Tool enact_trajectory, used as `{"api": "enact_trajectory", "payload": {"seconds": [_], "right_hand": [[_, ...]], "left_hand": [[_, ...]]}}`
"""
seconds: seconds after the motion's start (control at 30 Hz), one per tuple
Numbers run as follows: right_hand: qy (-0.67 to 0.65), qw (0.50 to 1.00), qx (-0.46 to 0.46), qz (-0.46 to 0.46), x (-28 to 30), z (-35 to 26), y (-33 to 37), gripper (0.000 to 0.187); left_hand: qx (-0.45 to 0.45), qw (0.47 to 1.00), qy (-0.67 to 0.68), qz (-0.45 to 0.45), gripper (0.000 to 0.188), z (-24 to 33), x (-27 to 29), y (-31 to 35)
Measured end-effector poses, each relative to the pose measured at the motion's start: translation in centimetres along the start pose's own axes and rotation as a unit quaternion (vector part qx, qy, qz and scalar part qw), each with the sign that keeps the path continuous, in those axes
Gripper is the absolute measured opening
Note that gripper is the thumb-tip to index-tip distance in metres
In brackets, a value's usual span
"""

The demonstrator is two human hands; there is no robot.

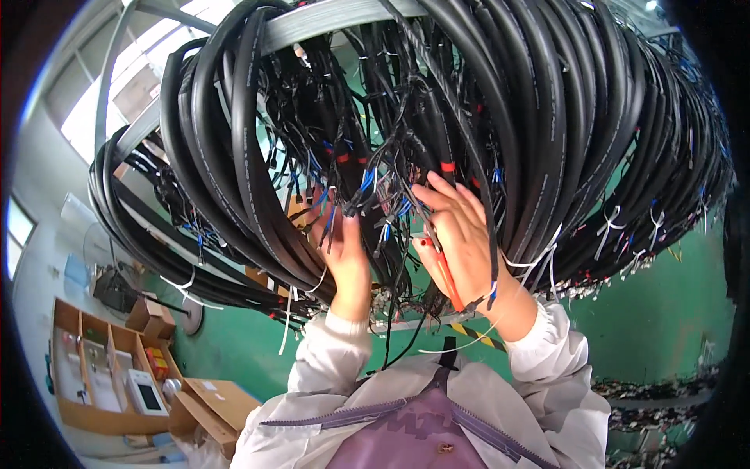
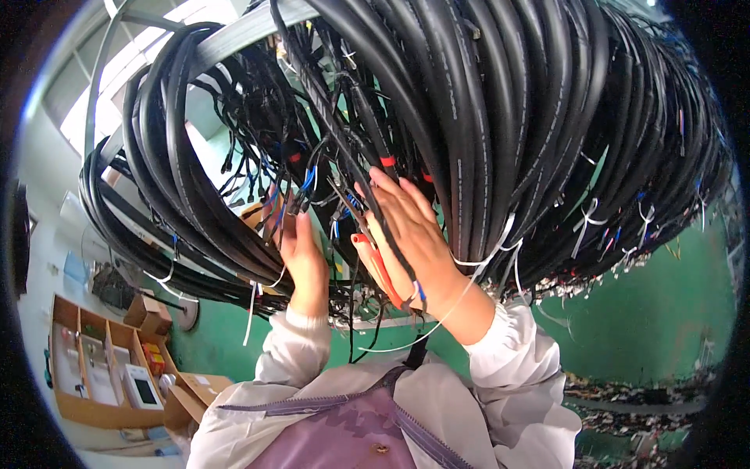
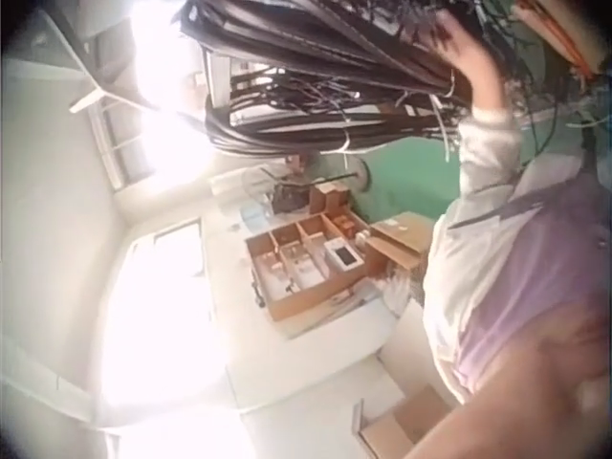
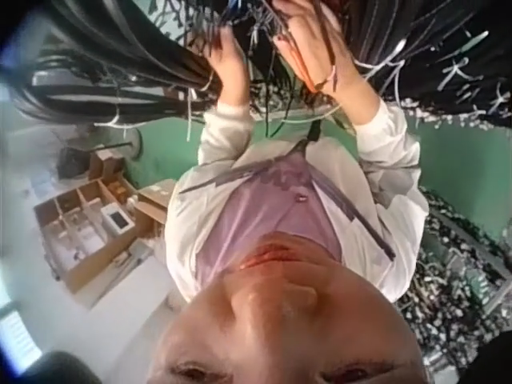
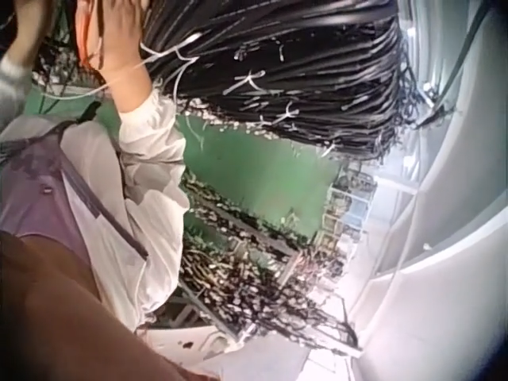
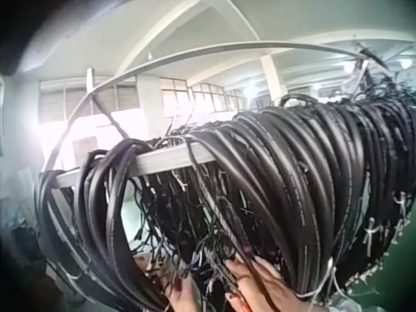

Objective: Use a wire stripper to process cable ends on large wire bundles in a factory environment.

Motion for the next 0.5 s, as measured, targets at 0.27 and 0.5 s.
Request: {"api": "enact_trajectory", "payload": {"seconds": [0.27, 0.5], "right_hand": [[-0.033, 0.998, 0.013, -0.058, 0.2, 0.1, 0.3, 0.013], [-0.088, 0.993, 0.047, -0.057, 1.1, 0.3, 0.7, 0.019]], "left_hand": [[-0.008, 0.996, 0.036, 0.08, 0.072, 1.1, -2.2, -3.8], [0.088, 0.943, -0.191, -0.256, 0.038, 3.0, -0.7, 4.1]]}}
Point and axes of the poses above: each hand's wrist, its own y-axis away from the middle knuckle, its own x-axis out of the back of the hand, z = x × y, the point moved 8 cm from there along -y, towards the middle knuckle, and after that the axes turned 7 degrees about -x, right-handed, at the moved point
